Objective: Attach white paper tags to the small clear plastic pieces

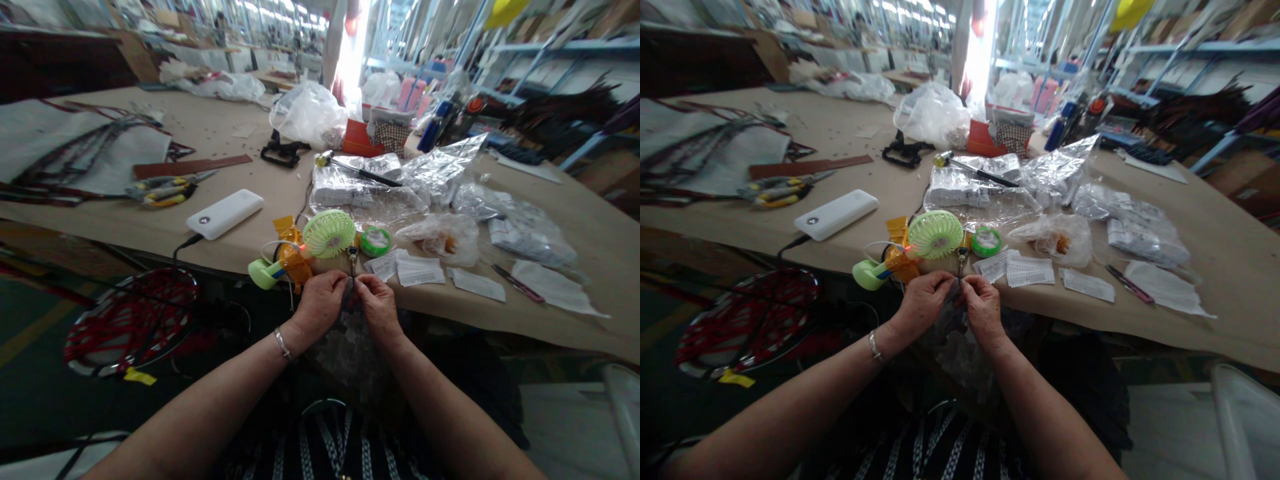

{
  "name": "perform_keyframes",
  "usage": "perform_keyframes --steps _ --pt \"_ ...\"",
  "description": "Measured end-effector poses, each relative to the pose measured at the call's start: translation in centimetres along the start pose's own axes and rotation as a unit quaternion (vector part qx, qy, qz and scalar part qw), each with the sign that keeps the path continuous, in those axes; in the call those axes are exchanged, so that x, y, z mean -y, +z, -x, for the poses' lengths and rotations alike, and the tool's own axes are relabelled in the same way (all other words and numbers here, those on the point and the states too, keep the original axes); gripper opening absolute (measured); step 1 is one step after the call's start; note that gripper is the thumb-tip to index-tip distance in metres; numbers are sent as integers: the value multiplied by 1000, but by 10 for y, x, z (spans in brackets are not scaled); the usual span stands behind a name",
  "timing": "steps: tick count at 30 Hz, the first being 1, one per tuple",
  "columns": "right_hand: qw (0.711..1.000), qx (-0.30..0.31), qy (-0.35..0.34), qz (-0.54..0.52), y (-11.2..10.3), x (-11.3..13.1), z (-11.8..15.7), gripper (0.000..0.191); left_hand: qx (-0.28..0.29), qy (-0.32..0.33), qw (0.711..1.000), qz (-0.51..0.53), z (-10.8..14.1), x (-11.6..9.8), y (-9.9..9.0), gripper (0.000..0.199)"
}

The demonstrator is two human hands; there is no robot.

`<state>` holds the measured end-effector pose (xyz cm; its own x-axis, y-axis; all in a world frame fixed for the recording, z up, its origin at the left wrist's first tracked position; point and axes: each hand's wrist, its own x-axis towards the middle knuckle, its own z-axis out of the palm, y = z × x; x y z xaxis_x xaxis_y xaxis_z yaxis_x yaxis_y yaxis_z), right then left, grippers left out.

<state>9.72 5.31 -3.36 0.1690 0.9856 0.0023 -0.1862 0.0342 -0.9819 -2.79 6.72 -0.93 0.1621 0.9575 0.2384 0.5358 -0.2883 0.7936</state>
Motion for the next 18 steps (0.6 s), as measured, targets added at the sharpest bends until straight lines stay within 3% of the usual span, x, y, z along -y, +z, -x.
perform_keyframes --steps 18 --pt "998 16 -45 50 -6 0 14 13 -9 -28 996 85 16 -1 4 18"
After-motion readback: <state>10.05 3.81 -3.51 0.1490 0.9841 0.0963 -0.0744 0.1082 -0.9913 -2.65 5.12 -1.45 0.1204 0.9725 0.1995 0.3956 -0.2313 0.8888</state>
